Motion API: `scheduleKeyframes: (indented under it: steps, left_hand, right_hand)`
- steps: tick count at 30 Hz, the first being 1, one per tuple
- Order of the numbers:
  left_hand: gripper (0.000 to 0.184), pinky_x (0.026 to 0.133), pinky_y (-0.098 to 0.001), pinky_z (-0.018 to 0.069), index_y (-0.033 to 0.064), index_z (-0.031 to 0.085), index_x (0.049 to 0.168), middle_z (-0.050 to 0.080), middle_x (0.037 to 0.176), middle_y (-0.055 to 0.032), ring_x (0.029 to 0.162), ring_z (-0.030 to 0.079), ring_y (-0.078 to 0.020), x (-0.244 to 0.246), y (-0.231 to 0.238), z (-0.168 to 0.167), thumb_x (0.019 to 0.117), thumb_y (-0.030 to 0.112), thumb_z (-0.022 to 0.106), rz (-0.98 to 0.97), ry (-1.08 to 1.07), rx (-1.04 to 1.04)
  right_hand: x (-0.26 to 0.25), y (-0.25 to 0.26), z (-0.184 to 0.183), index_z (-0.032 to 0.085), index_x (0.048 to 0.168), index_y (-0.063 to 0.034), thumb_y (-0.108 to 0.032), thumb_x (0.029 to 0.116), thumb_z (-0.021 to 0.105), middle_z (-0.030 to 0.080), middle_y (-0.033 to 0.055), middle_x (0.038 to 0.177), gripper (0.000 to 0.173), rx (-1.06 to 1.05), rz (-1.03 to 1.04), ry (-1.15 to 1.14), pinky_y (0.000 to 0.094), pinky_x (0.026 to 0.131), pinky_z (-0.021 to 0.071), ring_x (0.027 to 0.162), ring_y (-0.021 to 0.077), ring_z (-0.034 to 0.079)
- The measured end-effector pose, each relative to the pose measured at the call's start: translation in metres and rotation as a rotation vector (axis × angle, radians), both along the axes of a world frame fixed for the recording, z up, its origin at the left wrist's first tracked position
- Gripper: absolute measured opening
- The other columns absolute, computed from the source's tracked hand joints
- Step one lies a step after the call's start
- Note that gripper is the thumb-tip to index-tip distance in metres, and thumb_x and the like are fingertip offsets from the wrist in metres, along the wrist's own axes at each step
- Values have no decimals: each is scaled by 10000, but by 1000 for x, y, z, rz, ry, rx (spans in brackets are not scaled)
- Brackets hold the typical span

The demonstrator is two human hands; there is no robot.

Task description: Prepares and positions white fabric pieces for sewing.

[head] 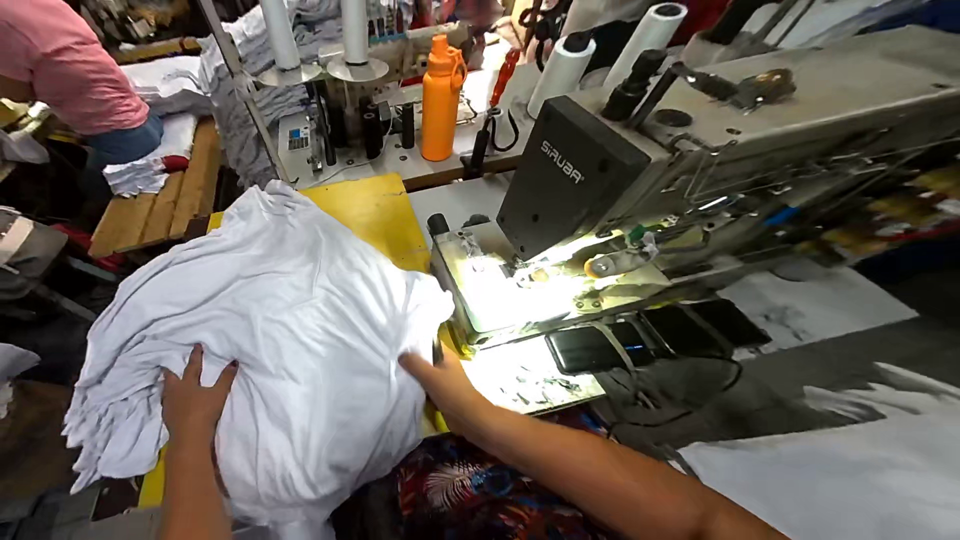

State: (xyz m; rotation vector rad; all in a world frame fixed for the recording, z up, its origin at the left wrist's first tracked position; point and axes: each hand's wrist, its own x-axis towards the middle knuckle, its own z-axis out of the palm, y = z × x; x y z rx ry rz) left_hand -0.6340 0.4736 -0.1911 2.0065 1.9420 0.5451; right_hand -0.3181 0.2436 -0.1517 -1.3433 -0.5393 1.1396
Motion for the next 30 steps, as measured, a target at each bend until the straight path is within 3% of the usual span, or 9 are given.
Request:
scheduleKeyframes:
  steps: [5, 7, 9, 12, 16, 19, 24, 26, 30]
  left_hand:
    - [768, 1126, -761, 258, 172, 461, 1552, 210, 1634, -341, 1463, 286, -570, -5, 48, -9, 889, 428, 752, -182, -41, 13]
    - [741, 1075, -803, 281, 202, 434, 1567, 244, 1623, -337, 1435, 322, -582, 8, 51, 6, 925, 421, 732, -146, 68, -45]
    - [676, 1051, -838, 249, 127, 440, 1546, 234, 1598, -385, 1422, 284, -631, 33, 28, 26, 954, 321, 702, -114, 160, -28]
    - [577, 1114, -765, 268, -18, 481, 1479, 277, 1590, -369, 1464, 271, -577, 88, -47, 50, 973, 214, 631, -392, 21, 95]
    - [637, 1151, -760, 187, 171, 558, 1485, 367, 1624, -205, 1523, 278, -439, 173, -141, 14, 957, 526, 597, -820, 51, 74]
    - [553, 1137, -782, 133, 300, 465, 1553, 309, 1668, -139, 1549, 228, -406, 217, -138, -4, 1034, 484, 518, -794, 159, 24]
    - [525, 1119, -759, 240, 201, 504, 1524, 381, 1623, -164, 1504, 324, -419, 228, -127, 14, 1029, 354, 593, -794, 127, 11]
    - [414, 1093, -713, 352, 126, 637, 1392, 534, 1504, -172, 1407, 476, -409, 210, -156, 21, 1012, 282, 590, -781, 8, 93]
    - [369, 985, -599, 487, 79, 730, 1229, 672, 1321, -155, 1224, 627, -358, 172, -227, 16, 989, 293, 551, -699, -171, 136]
  right_hand:
    - [-2, -94, -14, 688, 1143, -33, -271, 848, 813, 735, 30, 940, 399, -75, 430, -363, 351, 830, 601, 860, 85, 700]
    - [25, -108, -10, 696, 1027, -40, -236, 902, 737, 654, 35, 781, 236, -193, 663, -415, 372, 668, 536, 687, 121, 615]
    - [62, -118, 0, 725, 1022, -50, -286, 974, 692, 692, 85, 812, 243, -239, 787, -622, 476, 728, 557, 734, 209, 660]
    - [107, -129, 3, 725, 1057, -73, -294, 1007, 607, 702, 73, 902, 256, -290, 496, -768, 444, 771, 562, 807, 180, 668]
    - [110, -110, -24, 620, 1313, -48, -320, 1003, 608, 701, 83, 996, 412, -214, 345, -713, 365, 803, 563, 844, 136, 658]
    - [94, -87, -28, 675, 1162, -51, -198, 960, 629, 684, 67, 927, 254, -142, 392, -711, 330, 747, 540, 777, 110, 627]
    - [128, -92, -16, 712, 1047, -49, -145, 968, 621, 697, 42, 909, 154, -157, 366, -689, 319, 781, 544, 808, 86, 641]
    - [134, -106, -21, 689, 1091, -60, -242, 962, 660, 693, 35, 925, 224, -181, 282, -698, 309, 778, 550, 812, 85, 642]
    - [102, -90, -18, 647, 1295, -66, -666, 782, 764, 608, 184, 1278, 798, -394, 269, -818, 556, 899, 542, 1070, 323, 647]
